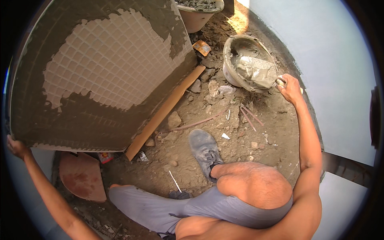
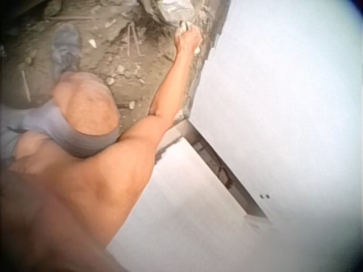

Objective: The person scoops cement from a bucket and spreads it evenly across the back of a large ceramic tile using a notched trowel. After coating the tile, the person moves to the floor and spreads a layer of cement on the ground to prepare for tile installation.

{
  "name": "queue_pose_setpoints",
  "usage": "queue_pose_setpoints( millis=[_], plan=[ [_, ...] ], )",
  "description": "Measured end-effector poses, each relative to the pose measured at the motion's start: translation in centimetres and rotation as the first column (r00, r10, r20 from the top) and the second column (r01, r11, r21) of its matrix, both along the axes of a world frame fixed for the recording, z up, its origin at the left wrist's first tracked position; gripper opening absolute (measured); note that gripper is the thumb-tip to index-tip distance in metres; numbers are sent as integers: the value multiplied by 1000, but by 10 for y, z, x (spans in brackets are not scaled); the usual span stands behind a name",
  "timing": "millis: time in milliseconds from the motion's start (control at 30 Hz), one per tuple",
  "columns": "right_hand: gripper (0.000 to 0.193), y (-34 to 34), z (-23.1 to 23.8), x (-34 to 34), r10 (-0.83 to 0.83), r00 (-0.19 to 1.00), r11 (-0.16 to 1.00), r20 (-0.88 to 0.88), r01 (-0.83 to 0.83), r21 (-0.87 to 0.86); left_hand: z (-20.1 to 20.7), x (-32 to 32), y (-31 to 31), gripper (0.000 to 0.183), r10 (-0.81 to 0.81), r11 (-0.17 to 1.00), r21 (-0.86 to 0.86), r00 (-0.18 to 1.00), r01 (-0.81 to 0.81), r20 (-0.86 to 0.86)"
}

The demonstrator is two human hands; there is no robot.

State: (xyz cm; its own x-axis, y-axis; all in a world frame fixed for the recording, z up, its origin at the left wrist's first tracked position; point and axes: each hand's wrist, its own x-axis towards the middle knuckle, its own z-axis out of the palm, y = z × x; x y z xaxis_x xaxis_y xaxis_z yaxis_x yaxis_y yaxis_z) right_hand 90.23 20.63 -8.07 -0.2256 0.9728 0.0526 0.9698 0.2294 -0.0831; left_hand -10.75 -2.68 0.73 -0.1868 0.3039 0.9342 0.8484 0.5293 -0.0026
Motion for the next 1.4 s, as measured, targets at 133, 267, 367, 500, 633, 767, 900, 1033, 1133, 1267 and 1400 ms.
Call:
queue_pose_setpoints(
  millis=[133,267,367,500,633,767,900,1033,1133,1267,1400],
  plan=[
    [33,-42,-8,-22,-195,918,936,-346,69,-344,8,-3,-1,33,30,999,-39,998,-32,-53],
    [47,-89,-55,-113,-214,604,925,-768,-127,-357,15,-5,3,33,67,993,-91,989,-79,-130],
    [36,-114,-105,-179,-489,341,806,-803,-175,-565,14,-10,5,33,101,983,-131,974,-129,-202],
    [28,-126,-172,-247,-415,354,890,-838,-30,-454,10,17,18,42,-26,999,37,972,18,235],
    [37,-122,-176,-291,-583,131,808,-802,-12,-589,10,50,28,44,-140,983,160,916,85,375],
    [50,-115,-249,-329,-663,16,745,-749,118,-657,23,26,14,45,-36,999,33,974,30,222],
    [50,-98,-256,-327,-723,3,689,-690,72,-721,15,69,32,43,-196,968,229,870,99,452],
    [50,-83,-232,-337,-689,87,725,-719,99,-682,31,33,13,46,39,996,-80,994,-31,100],
    [50,-81,-214,-343,-583,158,812,-797,163,-561,22,53,24,45,-167,979,173,916,110,364],
    [50,-67,-180,-355,-503,215,864,-837,129,-486,24,60,28,46,-165,977,186,913,100,374],
    [44,-48,-151,-376,-285,311,958,-907,71,-277,26,54,28,46,-156,978,187,911,89,381]
  ],
)
